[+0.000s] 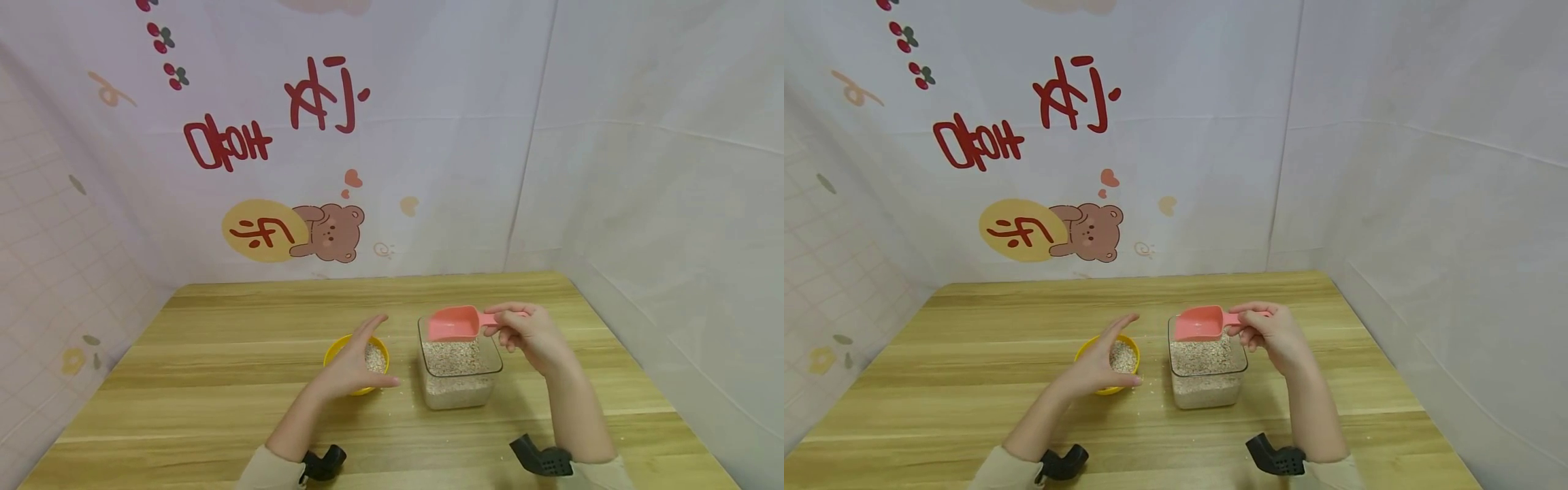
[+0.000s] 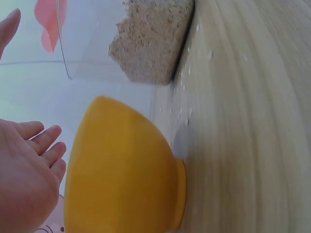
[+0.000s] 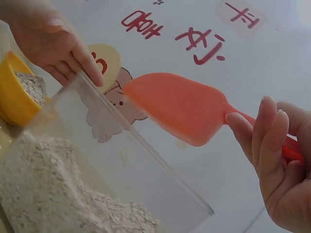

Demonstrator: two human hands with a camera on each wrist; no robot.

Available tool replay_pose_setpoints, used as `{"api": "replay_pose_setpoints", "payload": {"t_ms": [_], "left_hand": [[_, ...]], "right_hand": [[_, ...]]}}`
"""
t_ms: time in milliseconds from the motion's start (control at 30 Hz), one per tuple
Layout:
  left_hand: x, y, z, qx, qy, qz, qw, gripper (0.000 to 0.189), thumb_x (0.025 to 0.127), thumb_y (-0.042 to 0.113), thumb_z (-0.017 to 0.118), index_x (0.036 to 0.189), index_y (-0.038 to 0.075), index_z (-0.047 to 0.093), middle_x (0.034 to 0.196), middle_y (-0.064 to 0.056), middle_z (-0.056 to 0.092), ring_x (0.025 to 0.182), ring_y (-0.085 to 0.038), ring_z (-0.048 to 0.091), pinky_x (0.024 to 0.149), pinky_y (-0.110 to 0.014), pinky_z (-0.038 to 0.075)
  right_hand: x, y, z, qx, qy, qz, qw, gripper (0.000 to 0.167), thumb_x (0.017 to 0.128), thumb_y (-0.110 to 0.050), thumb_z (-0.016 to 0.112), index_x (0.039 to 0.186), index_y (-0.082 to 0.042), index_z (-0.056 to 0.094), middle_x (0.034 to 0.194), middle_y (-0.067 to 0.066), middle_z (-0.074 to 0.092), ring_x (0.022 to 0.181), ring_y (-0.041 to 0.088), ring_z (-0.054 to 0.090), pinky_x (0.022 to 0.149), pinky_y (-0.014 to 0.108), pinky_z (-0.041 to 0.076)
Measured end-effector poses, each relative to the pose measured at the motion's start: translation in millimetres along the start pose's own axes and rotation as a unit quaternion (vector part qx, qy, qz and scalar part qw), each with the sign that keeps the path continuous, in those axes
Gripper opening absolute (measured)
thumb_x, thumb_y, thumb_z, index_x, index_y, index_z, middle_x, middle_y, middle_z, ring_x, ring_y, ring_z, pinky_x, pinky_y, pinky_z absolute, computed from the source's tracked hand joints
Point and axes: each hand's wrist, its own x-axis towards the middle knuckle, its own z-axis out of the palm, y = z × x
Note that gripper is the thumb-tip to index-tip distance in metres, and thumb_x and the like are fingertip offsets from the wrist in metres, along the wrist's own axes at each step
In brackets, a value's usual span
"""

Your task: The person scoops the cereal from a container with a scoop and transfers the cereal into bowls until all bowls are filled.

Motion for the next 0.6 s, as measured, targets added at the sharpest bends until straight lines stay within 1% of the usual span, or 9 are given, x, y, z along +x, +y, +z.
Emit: {"api": "replay_pose_setpoints", "payload": {"t_ms": [100,167,300,400,600], "left_hand": [[3.0,3.2,4.5,-0.004,-0.006,0.007,0.9999,0.107,0.067,0.037,0.086,0.152,0.028,0.022,0.157,-0.007,0.016,0.140,-0.033,0.022,0.104,-0.060,0.028],[5.4,4.9,7.9,-0.006,-0.010,0.009,0.9999,0.106,0.068,0.037,0.086,0.152,0.029,0.022,0.157,-0.005,0.016,0.140,-0.030,0.021,0.105,-0.059,0.027],[9.6,8.3,14.6,-0.009,-0.016,0.013,0.9997,0.107,0.068,0.040,0.085,0.153,0.027,0.022,0.157,-0.001,0.016,0.140,-0.028,0.020,0.106,-0.057,0.025],[12.5,10.0,18.9,-0.010,-0.017,0.017,0.9997,0.107,0.068,0.043,0.085,0.153,0.025,0.022,0.157,-0.002,0.016,0.140,-0.029,0.019,0.107,-0.058,0.024],[19.7,11.6,27.0,-0.003,-0.016,0.010,0.9998,0.109,0.066,0.048,0.084,0.153,0.024,0.021,0.157,-0.002,0.015,0.141,-0.029,0.018,0.107,-0.058,0.022]], "right_hand": [[-1.1,0.5,-6.7,-0.015,0.003,0.002,0.9999,0.025,0.093,0.001,0.052,0.112,0.016,0.058,0.073,0.009,0.070,0.052,0.007,0.054,0.045,0.016,0.041],[-1.8,0.7,-10.9,-0.020,0.004,0.002,0.9998,0.025,0.094,0.000,0.053,0.112,0.016,0.059,0.073,0.008,0.070,0.052,0.007,0.054,0.045,0.017,0.042],[-2.4,0.7,-17.5,-0.022,-0.001,0.006,0.9997,0.025,0.094,-0.001,0.054,0.111,0.017,0.060,0.074,0.009,0.070,0.052,0.006,0.054,0.046,0.017,0.042],[-2.7,1.0,-21.2,-0.036,-0.003,0.010,0.9993,0.028,0.095,-0.001,0.053,0.114,0.019,0.057,0.074,0.010,0.070,0.052,0.006,0.054,0.045,0.017,0.042],[-4.0,2.5,-27.9,-0.063,-0.015,0.011,0.9978,0.028,0.095,-0.003,0.053,0.112,0.018,0.058,0.075,0.011,0.070,0.052,0.006,0.055,0.045,0.018,0.044]]}}
